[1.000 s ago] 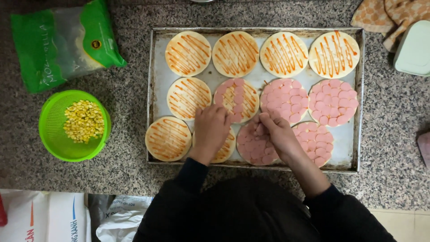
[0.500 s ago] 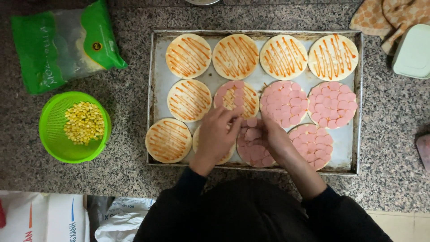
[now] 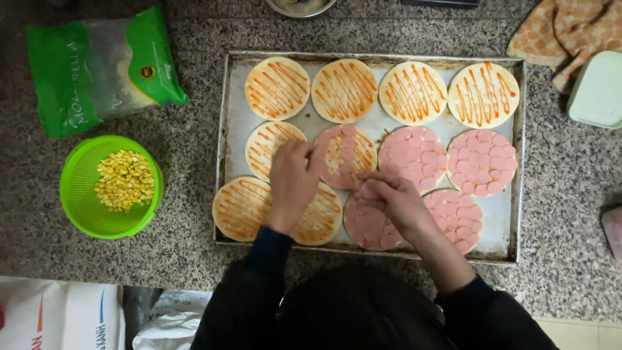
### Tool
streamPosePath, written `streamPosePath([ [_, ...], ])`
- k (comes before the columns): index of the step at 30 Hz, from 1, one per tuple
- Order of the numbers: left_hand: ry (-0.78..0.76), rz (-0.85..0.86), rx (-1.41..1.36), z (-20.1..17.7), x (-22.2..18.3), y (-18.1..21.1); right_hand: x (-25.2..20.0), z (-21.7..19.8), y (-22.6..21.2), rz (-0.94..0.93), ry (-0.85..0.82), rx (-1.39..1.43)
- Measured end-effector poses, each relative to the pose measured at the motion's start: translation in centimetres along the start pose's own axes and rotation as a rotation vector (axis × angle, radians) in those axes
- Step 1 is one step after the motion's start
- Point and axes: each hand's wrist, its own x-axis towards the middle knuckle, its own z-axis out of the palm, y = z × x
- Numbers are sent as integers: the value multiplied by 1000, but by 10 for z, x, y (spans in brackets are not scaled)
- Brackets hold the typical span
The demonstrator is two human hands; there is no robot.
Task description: Placing and tearing ham slices to fit onto small dough rounds on a baking tray.
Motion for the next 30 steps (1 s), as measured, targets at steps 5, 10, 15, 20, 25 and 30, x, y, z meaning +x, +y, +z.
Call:
streamPosePath([
  [5,-11,115,110,35,36,-29,13,-9,2,-66,2,102],
  [10,-2,238,331,66,44,-44,26,-25,16,-34,-26,172],
  [15,106,265,427,73,49,-48,19,-19,6,-4,-10,114],
  [20,132,272,445,75,51,-48,8,-7,-12,14,18,131],
  [25,75,227,182,38,33,-16,-4,3,-27,47,4,291],
  [30,6,472,12,31,-1,22,10,1,-13,23,-25,366],
])
